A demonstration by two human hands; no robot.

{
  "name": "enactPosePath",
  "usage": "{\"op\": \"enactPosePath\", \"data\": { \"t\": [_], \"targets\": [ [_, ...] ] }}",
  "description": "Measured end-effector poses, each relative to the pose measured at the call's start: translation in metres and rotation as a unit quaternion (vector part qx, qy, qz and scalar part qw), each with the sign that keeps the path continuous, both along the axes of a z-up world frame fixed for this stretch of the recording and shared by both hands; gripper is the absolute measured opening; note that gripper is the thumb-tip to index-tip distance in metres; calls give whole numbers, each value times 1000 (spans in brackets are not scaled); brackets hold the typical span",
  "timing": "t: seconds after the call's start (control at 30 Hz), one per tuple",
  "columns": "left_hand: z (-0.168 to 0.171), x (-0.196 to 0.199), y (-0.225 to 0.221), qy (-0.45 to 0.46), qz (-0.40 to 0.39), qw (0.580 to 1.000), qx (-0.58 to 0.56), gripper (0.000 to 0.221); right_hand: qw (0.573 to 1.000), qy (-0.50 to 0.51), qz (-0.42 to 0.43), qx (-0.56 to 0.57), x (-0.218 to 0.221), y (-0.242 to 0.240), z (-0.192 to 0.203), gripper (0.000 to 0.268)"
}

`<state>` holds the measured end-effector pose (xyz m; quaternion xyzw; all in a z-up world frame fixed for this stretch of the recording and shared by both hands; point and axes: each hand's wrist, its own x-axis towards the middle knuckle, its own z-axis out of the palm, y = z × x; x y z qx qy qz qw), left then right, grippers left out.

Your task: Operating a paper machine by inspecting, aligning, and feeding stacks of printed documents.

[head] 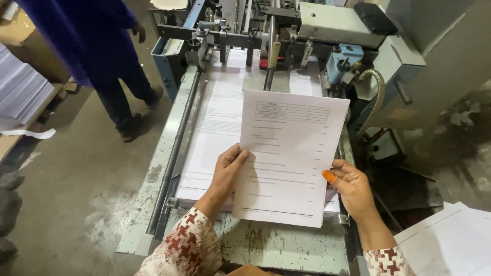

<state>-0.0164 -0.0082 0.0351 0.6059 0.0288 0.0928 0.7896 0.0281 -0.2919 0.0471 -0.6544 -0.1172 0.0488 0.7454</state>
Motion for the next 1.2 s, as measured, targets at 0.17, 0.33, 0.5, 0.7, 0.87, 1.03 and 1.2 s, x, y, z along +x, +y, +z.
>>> {"op": "enactPosePath", "data": {
  "t": [0.17, 0.33, 0.5, 0.7, 0.87, 1.03, 1.2],
  "targets": [
    [-1, 2, 1, 2, 7, 1000, 9, 31, 1000, -6, -8, 1, 3, -3, -9, 30],
    [-17, 8, 5, 16, 17, 1000, 3, 33, 1000, -22, -14, -7, 1, -5, -7, 42],
    [-16, 6, 4, 28, 9, 1000, -1, 34, 991, -119, -56, -11, -20, 9, 55, 69],
    [-14, 6, 3, 38, -3, 999, 0, 35, 968, -211, -119, -62, -28, 12, 79, 65],
    [-11, 5, 2, 36, -8, 999, -15, 35, 968, -211, -123, -65, -26, 13, 77, 62],
    [-19, 9, 6, 38, -12, 999, -9, 36, 968, -214, -119, -55, -24, 12, 75, 61],
    [-14, 5, 4, 34, -6, 999, -10, 36, 968, -218, -114, -55, -22, 11, 77, 61]
  ]
}}
